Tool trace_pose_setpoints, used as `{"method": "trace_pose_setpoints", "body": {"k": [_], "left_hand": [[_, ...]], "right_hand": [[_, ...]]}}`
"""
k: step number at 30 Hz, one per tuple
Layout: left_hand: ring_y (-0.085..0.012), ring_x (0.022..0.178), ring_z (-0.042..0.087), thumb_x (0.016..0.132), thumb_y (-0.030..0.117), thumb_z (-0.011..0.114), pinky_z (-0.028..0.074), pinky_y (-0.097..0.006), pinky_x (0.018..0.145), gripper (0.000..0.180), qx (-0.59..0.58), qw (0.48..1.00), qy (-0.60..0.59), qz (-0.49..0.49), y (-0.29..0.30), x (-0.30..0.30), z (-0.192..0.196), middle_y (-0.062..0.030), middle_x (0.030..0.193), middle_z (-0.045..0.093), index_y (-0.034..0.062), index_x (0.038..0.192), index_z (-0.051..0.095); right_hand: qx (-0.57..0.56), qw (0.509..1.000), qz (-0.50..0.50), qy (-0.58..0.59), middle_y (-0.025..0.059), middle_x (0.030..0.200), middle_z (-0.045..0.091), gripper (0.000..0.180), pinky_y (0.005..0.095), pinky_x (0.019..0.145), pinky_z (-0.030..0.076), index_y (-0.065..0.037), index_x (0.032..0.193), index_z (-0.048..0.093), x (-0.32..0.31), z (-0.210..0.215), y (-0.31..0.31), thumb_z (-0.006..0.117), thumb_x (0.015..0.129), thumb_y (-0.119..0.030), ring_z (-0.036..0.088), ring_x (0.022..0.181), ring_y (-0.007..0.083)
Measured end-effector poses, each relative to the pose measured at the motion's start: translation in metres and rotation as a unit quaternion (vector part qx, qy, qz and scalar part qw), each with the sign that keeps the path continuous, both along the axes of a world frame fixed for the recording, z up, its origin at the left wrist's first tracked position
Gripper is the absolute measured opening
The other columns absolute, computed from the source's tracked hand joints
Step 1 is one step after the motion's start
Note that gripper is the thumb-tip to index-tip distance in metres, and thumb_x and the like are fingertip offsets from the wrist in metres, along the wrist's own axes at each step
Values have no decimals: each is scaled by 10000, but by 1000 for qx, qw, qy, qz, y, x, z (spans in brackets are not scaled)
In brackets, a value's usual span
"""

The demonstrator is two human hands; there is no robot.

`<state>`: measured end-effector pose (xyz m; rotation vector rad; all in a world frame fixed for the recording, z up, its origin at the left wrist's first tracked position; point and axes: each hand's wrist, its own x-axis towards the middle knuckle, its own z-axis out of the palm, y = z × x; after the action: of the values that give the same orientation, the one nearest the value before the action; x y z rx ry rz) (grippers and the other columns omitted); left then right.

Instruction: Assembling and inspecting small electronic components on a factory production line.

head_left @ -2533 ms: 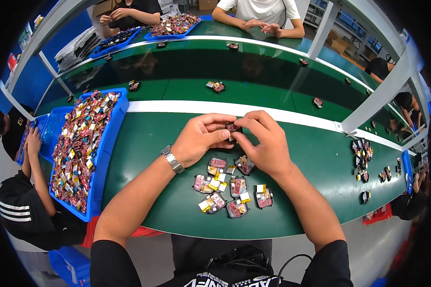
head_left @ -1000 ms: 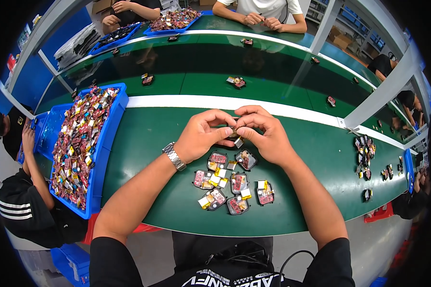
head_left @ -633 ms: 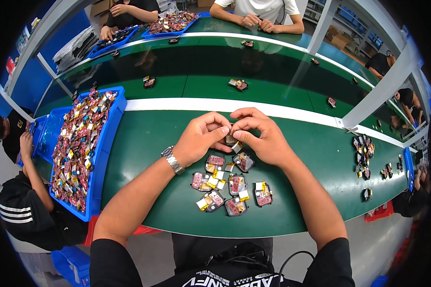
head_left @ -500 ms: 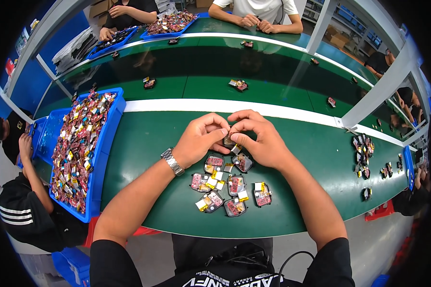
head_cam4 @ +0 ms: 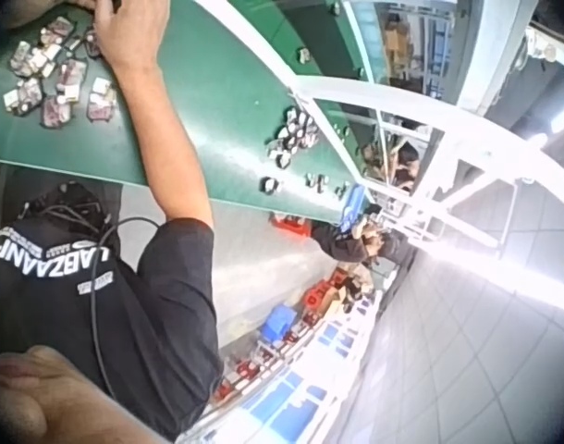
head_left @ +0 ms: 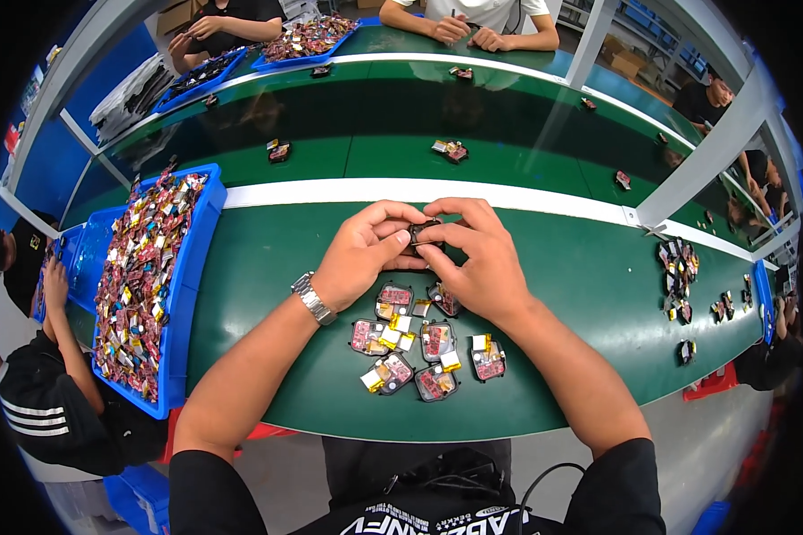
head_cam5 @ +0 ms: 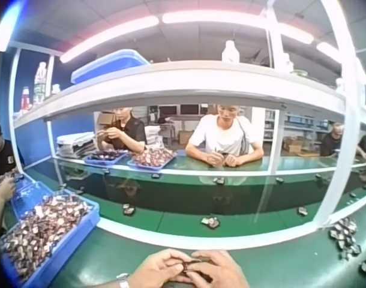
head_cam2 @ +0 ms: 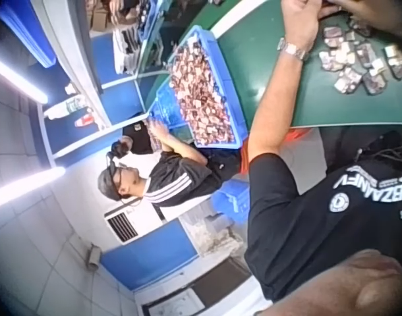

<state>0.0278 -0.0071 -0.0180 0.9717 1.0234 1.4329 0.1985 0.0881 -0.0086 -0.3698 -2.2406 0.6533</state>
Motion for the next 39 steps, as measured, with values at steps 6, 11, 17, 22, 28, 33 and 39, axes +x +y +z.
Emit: {"method": "trace_pose_setpoints", "body": {"k": [6,11,17,22,28,33,39], "left_hand": [[-219,1095,643,1000,111,542,574,-379,925,232,15,1000,-17,-9,-1,-3,-2,-155,1235,616,9,1207,519],[-222,1101,643,1002,115,540,573,-379,928,231,20,999,-21,-14,-1,-1,-2,-161,1248,614,9,1206,522],[-242,1117,639,998,112,546,575,-399,935,230,34,999,-25,-18,-1,-3,-5,-176,1262,604,4,1201,521],[-252,1108,644,994,109,553,578,-408,934,234,16,1000,-12,-4,0,-1,-2,-189,1269,597,-3,1197,519],[-244,1121,637,995,111,555,582,-373,921,248,43,999,-5,12,-2,4,-1,-194,1277,594,-8,1209,518],[-243,1150,622,991,98,558,579,-373,928,247,50,999,-6,14,-2,3,-3,-191,1301,575,-3,1213,521],[-252,1166,613,984,104,572,572,-400,948,270,56,998,-39,-17,-4,2,0,-186,1333,556,-4,1227,523]], "right_hand": [[-4,1000,5,7,65,1124,622,123,357,860,521,-60,908,725,0,4,-5,713,786,-58,573,1060,258],[-14,1000,-2,13,66,1131,621,134,355,857,520,-58,911,732,1,2,-5,723,777,-55,569,1068,257],[-71,997,18,13,58,1181,621,133,371,890,501,-87,912,748,2,3,-2,737,780,-78,552,1102,266],[-91,996,23,-8,60,1226,615,139,385,912,484,-105,939,755,4,2,3,732,801,-108,534,1144,277],[-63,998,15,8,66,1260,609,142,397,934,479,-101,938,753,1,4,-3,726,798,-97,531,1162,290],[-40,998,19,39,73,1243,618,145,397,918,483,-88,919,746,0,7,-7,717,778,-77,545,1144,296],[-6,998,7,61,71,1179,641,138,396,892,494,-80,892,731,2,7,-7,709,757,-65,570,1107,289]]}}
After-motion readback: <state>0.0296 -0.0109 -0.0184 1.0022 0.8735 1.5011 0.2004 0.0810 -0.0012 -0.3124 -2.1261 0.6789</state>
